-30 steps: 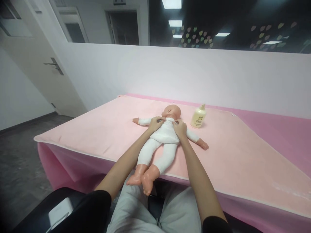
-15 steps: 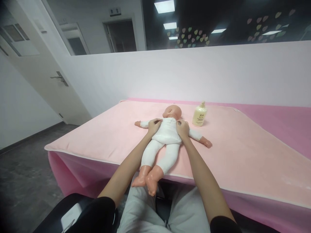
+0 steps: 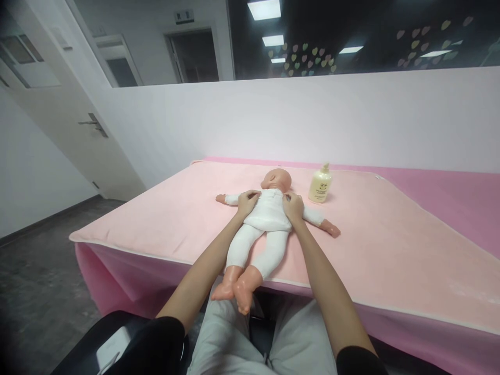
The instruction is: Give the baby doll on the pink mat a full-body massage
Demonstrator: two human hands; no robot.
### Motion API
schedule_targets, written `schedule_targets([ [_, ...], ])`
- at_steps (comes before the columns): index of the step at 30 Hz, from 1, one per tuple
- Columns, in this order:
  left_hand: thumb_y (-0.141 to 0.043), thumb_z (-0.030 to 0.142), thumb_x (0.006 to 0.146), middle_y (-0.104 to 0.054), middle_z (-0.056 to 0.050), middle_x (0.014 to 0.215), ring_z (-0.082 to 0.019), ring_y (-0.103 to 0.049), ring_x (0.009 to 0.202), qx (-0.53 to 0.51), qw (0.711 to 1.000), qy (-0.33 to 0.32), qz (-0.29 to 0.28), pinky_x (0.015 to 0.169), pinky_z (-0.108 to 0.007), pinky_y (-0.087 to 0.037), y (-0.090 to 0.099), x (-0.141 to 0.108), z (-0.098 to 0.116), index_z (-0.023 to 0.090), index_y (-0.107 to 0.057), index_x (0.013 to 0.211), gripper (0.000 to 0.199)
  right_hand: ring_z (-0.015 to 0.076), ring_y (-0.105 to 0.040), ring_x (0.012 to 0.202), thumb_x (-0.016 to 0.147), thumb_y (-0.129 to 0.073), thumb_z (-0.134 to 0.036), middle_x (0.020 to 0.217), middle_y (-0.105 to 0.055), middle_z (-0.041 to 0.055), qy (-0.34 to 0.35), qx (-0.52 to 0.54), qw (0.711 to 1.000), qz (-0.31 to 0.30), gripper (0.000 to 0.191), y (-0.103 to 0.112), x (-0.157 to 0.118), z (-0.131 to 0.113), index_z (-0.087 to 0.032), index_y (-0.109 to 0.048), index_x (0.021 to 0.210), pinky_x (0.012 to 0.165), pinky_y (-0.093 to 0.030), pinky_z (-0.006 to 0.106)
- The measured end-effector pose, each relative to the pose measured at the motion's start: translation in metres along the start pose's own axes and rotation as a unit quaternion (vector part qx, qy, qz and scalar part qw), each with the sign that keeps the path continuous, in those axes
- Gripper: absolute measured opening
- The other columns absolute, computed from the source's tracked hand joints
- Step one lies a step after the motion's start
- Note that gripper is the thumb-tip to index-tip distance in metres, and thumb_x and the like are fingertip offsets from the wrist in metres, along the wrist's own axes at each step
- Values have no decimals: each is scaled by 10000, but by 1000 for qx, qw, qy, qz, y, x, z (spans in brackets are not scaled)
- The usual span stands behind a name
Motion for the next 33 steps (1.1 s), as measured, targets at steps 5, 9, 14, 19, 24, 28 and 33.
schedule_targets([
  [5, -557, 103, 785, -745, -36, 936, -151, -671, 891, 1, 1000, -6, 1, 879, -289, -514, 0, 1, 0, 169, -723, 863, 195, 217, -628, 988, 818, -486, -237, 1023, -717, 86, -2, 1, 1000, 5, 276, 1, 0, 0, -182, -732, 930, 915, -448, 327],
  [9, -553, 110, 788, -744, -34, 941, -152, -670, 900, 7, 1000, -5, -4, 885, -288, -511, -1, 1, -1, 170, -724, 867, 198, 226, -624, 1000, 823, -484, -234, 1034, -714, 99, 1, -1, 1000, 1, 287, 0, 0, -1, -163, -733, 946, 915, -445, 334],
  [14, -548, 110, 787, -744, -41, 943, -155, -670, 900, 8, 1000, -4, -5, 883, -289, -511, 0, 1, 0, 163, -722, 870, 200, 226, -620, 1004, 827, -484, -241, 1052, -710, 98, -2, -6, 1000, -4, 294, 0, -1, -1, -162, -732, 964, 918, -442, 336],
  [19, -546, 96, 782, -744, -40, 938, -154, -668, 897, 9, 1000, -3, -4, 883, -287, -508, 0, 1, 1, 163, -720, 862, 203, 227, -621, 1005, 827, -482, -241, 1046, -712, 99, -3, -5, 1000, -3, 297, 0, 0, 0, -158, -735, 960, 921, -443, 336],
  [24, -550, 94, 779, -743, -48, 926, -162, -666, 879, 4, 1000, -12, -1, 869, -296, -506, 0, 1, 1, 157, -721, 856, 199, 232, -624, 994, 820, -477, -240, 1044, -712, 99, -1, -3, 1000, -3, 302, 0, 0, 0, -161, -734, 959, 918, -444, 343],
  [28, -548, 93, 776, -743, -51, 915, -168, -665, 871, -5, 1000, -18, 5, 857, -298, -505, 0, 1, 1, 156, -721, 846, 197, 229, -628, 983, 816, -481, -238, 1031, -716, 90, -1, 4, 1000, -1, 287, 1, -1, -1, -176, -733, 940, 913, -445, 335],
  [33, -550, 97, 776, -743, -53, 915, -168, -664, 867, -1, 1000, -19, 5, 852, -292, -502, -1, 2, 1, 155, -720, 846, 193, 236, -625, 987, 823, -479, -249, 1037, -713, 94, -1, -2, 1000, -3, 285, 0, -1, -1, -175, -730, 938, 904, -444, 341],
])
Point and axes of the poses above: each hand's wrist, its own x-axis towards the middle knuckle, its own y-axis out of the back of the hand, z = x × y, the point moved 10 cm from there along x, towards the middle knuckle
